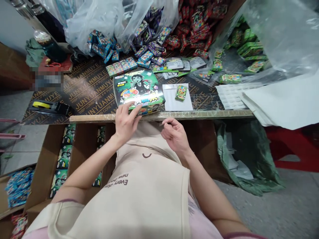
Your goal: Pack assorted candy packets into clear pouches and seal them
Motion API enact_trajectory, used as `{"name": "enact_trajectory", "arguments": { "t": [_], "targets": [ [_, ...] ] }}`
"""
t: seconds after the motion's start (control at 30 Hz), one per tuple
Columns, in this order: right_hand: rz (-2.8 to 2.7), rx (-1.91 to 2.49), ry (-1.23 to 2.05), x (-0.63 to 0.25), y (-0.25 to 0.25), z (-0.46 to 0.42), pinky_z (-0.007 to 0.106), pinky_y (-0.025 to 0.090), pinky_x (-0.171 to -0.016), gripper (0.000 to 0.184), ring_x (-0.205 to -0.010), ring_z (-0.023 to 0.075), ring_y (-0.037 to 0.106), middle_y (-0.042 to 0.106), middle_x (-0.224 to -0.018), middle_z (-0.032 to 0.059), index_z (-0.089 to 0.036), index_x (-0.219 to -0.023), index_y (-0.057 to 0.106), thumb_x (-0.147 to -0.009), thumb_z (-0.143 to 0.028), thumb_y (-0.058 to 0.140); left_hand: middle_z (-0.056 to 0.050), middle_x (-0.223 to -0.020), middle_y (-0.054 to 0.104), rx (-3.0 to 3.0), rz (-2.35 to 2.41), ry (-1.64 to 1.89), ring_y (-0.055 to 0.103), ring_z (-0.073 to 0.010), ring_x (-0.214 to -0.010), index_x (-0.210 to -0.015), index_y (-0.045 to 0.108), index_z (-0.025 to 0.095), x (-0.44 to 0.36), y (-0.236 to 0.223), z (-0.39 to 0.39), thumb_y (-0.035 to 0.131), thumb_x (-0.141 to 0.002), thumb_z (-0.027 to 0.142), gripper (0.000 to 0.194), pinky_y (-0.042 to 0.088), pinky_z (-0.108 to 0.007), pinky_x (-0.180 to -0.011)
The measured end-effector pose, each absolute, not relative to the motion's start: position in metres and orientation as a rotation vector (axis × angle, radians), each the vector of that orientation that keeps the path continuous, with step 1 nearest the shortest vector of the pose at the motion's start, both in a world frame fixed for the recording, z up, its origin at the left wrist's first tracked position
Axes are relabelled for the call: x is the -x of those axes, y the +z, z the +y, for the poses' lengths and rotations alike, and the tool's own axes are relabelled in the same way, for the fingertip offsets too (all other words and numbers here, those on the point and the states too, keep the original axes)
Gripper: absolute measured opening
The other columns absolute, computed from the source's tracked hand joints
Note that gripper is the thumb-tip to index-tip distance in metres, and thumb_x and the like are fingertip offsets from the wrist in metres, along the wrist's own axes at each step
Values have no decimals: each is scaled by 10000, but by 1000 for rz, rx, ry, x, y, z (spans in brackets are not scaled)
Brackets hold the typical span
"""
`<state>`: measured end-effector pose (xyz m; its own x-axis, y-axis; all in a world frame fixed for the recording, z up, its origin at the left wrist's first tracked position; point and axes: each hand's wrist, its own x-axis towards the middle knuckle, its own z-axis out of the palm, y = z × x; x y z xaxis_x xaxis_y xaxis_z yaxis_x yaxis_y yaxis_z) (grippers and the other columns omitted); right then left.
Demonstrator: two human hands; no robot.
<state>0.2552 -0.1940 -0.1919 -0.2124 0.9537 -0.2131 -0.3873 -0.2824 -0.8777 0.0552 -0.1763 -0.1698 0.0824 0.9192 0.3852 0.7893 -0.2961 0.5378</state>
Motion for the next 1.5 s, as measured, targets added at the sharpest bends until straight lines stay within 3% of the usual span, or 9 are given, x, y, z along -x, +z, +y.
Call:
{"name": "enact_trajectory", "arguments": {
  "t": [0.17,0.3,0.53,0.73,0.9,1.1,1.27,1.4,1.5],
  "targets": [
    [-822,903,1830,-263,-184,-196,231,105,-406,325,-373,46,73,158,-424,-139,-243,-753,523,-670,-464,746,-53,-747,634,-1201,1283,986,536,-129,-635,-832,731,162,-86,-182,-211,571,-841,471,348,438,-251,-598],
    [-823,875,1876,-263,-185,-196,227,99,-407,314,-370,40,77,164,-423,-142,-237,-757,538,-665,-440,759,-34,-757,641,-871,1174,1011,511,-106,-634,-811,717,158,-99,-187,-216,675,-746,423,277,403,-223,-590],
    [-855,896,1955,-262,-189,-201,227,105,-420,334,-361,35,115,217,-398,-145,-218,-757,561,-650,-453,773,-18,-725,625,-1331,1313,1103,538,-124,-640,-694,670,177,-107,-175,-213,688,-728,325,153,428,-258,-612],
    [-870,1018,2062,-266,-191,-207,234,78,-423,294,-376,34,116,220,-422,-135,-195,-709,547,-684,-421,734,-41,-734,649,-2353,1443,1077,568,-155,-689,-694,640,213,-87,-195,-205,574,-853,298,192,421,-329,-687],
    [-1380,1402,1438,-271,-187,-211,244,184,-466,272,-453,70,259,325,-477,-77,-178,-660,564,-772,-413,640,-60,-867,700,-2600,1267,867,618,-184,-763,-823,681,244,-55,-218,-189,614,-850,365,141,435,-351,-710],
    [-1875,1523,991,-290,-173,-209,248,254,-527,178,-465,95,340,403,-485,-59,-194,-707,604,-842,-301,555,-88,-820,679,-1642,1503,1007,608,-187,-732,-781,718,191,-71,-228,-197,609,-785,589,413,467,-319,-666],
    [-1988,1510,984,-292,-168,-210,238,254,-518,170,-474,95,352,444,-515,-51,-193,-726,584,-860,-280,527,-101,-797,668,-553,862,555,535,-115,-599,-781,730,133,-119,-220,-205,518,-706,769,674,431,-240,-550],
    [-1980,1474,1050,-287,-164,-212,232,247,-501,208,-468,86,327,391,-502,-63,-186,-707,567,-868,-311,525,-11,-672,598,-290,841,691,478,-64,-562,-660,673,140,-128,-211,-194,833,-536,505,417,376,-191,-539],
    [-1899,1480,1112,-288,-164,-212,233,236,-491,218,-469,85,297,346,-488,-72,-179,-721,581,-858,-342,537,31,-586,525,-346,918,772,410,-43,-506,-579,622,136,-122,-206,-190,877,-501,366,352,331,-196,-513]
  ]
}}
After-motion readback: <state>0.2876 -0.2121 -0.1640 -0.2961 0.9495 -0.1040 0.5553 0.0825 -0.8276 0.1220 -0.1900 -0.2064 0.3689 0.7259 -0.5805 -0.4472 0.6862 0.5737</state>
